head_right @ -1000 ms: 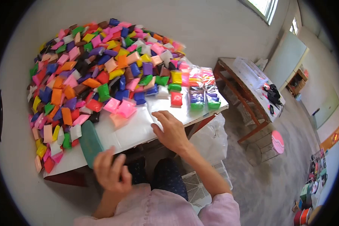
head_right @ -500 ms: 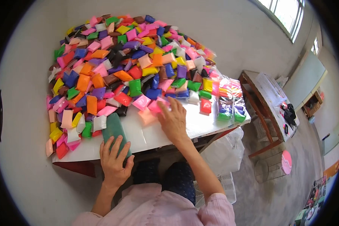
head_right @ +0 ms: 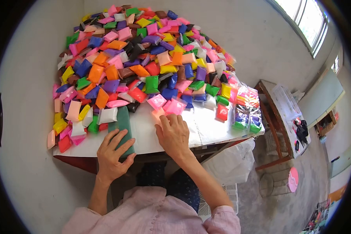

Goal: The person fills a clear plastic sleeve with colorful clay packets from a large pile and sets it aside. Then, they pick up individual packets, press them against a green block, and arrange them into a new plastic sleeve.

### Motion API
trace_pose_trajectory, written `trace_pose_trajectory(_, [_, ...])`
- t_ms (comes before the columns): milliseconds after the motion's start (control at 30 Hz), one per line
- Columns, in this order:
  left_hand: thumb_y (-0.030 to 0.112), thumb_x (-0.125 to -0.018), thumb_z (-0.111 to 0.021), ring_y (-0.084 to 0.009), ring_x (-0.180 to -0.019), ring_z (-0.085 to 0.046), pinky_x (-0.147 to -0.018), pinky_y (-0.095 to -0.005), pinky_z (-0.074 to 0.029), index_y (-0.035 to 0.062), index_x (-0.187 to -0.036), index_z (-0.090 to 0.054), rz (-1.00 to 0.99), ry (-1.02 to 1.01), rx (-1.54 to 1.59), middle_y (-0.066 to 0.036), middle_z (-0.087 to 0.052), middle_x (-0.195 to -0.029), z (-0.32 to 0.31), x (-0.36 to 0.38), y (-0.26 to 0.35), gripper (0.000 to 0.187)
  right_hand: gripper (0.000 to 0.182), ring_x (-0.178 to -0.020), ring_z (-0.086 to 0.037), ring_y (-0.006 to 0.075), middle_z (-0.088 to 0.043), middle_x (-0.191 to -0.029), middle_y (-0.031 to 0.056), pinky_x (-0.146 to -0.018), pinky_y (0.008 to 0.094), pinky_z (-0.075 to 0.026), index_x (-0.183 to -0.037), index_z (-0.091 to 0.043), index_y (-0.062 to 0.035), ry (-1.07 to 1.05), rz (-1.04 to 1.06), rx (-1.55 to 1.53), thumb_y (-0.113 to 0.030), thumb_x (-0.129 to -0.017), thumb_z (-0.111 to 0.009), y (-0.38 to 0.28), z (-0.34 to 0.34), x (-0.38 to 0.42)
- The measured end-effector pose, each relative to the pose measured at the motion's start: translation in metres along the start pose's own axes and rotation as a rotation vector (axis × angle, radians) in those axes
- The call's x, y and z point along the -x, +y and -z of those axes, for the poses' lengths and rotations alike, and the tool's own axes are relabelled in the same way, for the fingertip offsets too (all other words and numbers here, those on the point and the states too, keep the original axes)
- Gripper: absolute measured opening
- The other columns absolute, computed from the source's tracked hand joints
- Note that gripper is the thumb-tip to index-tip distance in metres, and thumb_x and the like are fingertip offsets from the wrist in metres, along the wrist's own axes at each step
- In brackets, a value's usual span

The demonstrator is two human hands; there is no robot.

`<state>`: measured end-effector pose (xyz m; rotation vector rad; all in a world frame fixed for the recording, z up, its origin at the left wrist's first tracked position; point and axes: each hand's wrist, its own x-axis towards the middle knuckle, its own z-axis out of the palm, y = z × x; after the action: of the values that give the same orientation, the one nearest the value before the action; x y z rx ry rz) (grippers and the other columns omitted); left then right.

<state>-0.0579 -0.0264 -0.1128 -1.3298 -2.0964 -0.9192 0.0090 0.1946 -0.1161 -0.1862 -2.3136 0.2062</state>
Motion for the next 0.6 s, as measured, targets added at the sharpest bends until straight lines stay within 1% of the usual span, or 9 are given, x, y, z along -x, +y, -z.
trace_pose_trajectory(100, [0.017, -0.065, -0.078, -0.0344, -0.118, -0.057, -0.095, -0.0431, -0.051, 0.0156, -0.107, -0.074, -0.008, 0.019, 0.016, -0.01, -0.064, -0.126, 0.001, 0.001, -0.001, 0.043, 0.024, -0.089, -0.061, 0.0297, -0.062, -0.099, 0.0096, -0.074, 0.0413, -0.05, -0.098, -0.065, -0.0058, 0.003, -0.011, 0.038, -0.012, -0.077, -0.075, -0.004, -0.003, -0.001])
trace_pose_trajectory(200, [0.02, -0.068, -0.077, -0.0321, -0.116, -0.057, -0.096, -0.0432, -0.05, 0.0168, -0.109, -0.073, -0.033, 0.032, 0.044, -0.008, -0.064, -0.125, -0.003, 0.001, -0.008, 0.041, 0.027, -0.091, -0.057, 0.0302, -0.059, -0.101, 0.0112, -0.074, 0.0421, -0.047, -0.1, -0.062, -0.0038, 0.02, 0.016, -0.008, -0.013, -0.077, -0.073, -0.003, -0.008, 0.002])
trace_pose_trajectory(300, [0.02, -0.067, -0.077, -0.0318, -0.115, -0.058, -0.096, -0.0432, -0.05, 0.0173, -0.108, -0.074, -0.039, 0.029, 0.044, -0.007, -0.065, -0.124, -0.003, 0.001, -0.01, 0.041, 0.028, -0.091, -0.057, 0.0304, -0.059, -0.1, 0.0116, -0.075, 0.0417, -0.048, -0.101, -0.062, -0.0031, 0.043, 0.043, -0.072, -0.011, -0.076, -0.073, -0.009, -0.008, 0.0])
trace_pose_trajectory(400, [0.019, -0.067, -0.078, -0.0322, -0.117, -0.058, -0.095, -0.0439, -0.05, 0.0157, -0.11, -0.073, -0.042, 0.001, 0.059, -0.007, -0.065, -0.124, 0.002, 0.002, -0.011, 0.044, 0.028, -0.091, -0.059, 0.0304, -0.06, -0.099, 0.0115, -0.076, 0.0412, -0.049, -0.102, -0.063, -0.0036, 0.049, 0.059, -0.116, -0.008, -0.076, -0.073, -0.019, -0.007, -0.004])
trace_pose_trajectory(500, [0.017, -0.065, -0.08, -0.0348, -0.118, -0.058, -0.096, -0.0456, -0.05, 0.0118, -0.111, -0.071, -0.028, 0.05, 0.077, -0.009, -0.063, -0.126, -0.003, 0.006, -0.012, 0.047, 0.028, -0.09, -0.061, 0.0306, -0.06, -0.098, 0.0112, -0.075, 0.0409, -0.049, -0.103, -0.063, -0.0041, 0.064, 0.089, -0.267, -0.006, -0.077, -0.072, -0.035, -0.012, -0.022])
trace_pose_trajectory(600, [0.016, -0.063, -0.082, -0.038, -0.117, -0.058, -0.097, -0.0478, -0.049, 0.0083, -0.111, -0.069, 0.031, 0.155, 0.144, -0.013, -0.061, -0.127, -0.014, 0.013, -0.012, 0.05, 0.027, -0.093, -0.062, 0.0315, -0.061, -0.098, 0.0115, -0.073, 0.0416, -0.052, -0.104, -0.064, -0.0044, -0.001, 0.121, -0.425, -0.013, -0.078, -0.07, -0.067, -0.017, -0.052])
